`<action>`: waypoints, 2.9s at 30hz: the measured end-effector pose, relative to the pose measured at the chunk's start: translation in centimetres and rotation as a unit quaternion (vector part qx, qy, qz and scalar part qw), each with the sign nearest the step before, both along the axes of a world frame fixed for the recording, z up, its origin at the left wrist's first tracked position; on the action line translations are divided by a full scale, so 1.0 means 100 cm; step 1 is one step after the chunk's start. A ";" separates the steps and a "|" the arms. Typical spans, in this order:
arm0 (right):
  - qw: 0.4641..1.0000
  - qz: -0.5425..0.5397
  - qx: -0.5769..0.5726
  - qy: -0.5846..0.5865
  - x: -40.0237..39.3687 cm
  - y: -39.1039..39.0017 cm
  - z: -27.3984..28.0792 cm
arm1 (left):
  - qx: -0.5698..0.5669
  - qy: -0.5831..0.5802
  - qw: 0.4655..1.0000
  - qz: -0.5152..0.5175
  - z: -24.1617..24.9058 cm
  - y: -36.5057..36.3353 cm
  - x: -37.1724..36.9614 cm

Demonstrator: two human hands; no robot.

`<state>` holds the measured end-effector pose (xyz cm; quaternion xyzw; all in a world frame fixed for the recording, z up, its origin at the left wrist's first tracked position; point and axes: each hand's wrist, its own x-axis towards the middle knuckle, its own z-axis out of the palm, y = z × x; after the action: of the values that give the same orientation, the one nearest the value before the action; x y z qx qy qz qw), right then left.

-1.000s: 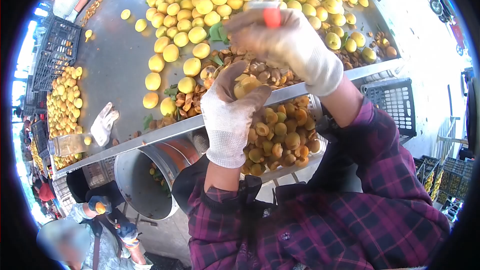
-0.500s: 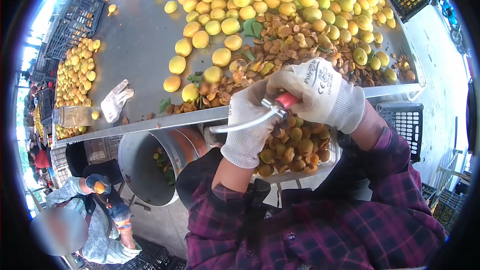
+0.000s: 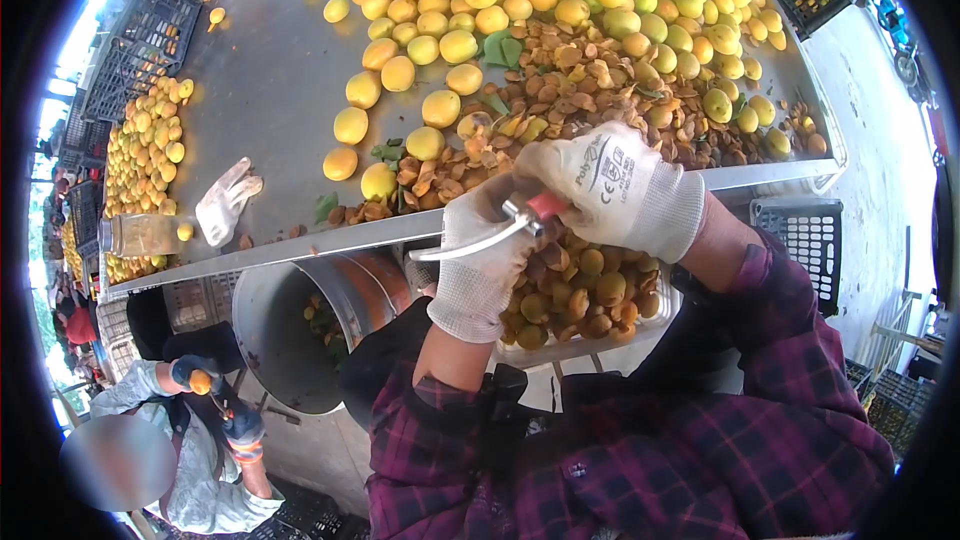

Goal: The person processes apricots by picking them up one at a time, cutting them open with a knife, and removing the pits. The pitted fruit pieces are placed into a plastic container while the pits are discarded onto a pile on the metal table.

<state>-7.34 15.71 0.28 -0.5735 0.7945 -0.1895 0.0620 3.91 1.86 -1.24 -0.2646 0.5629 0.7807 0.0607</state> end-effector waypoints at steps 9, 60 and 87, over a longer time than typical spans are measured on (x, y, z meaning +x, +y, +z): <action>0.948 -0.291 -0.063 0.108 -0.049 -0.012 0.001 | -0.278 0.112 0.939 -0.170 -0.008 0.002 0.008; 0.944 -0.157 -0.158 -0.244 0.013 0.025 0.023 | -0.214 0.224 0.938 0.154 0.011 -0.018 -0.009; 0.952 -0.161 0.011 -0.259 0.029 0.031 0.022 | -0.362 0.194 0.901 0.136 0.007 -0.023 0.001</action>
<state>-4.40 18.81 2.48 -0.3686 0.8348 -0.3302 0.2413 4.05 -0.43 -0.57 -0.1859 0.7660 0.5594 -0.2565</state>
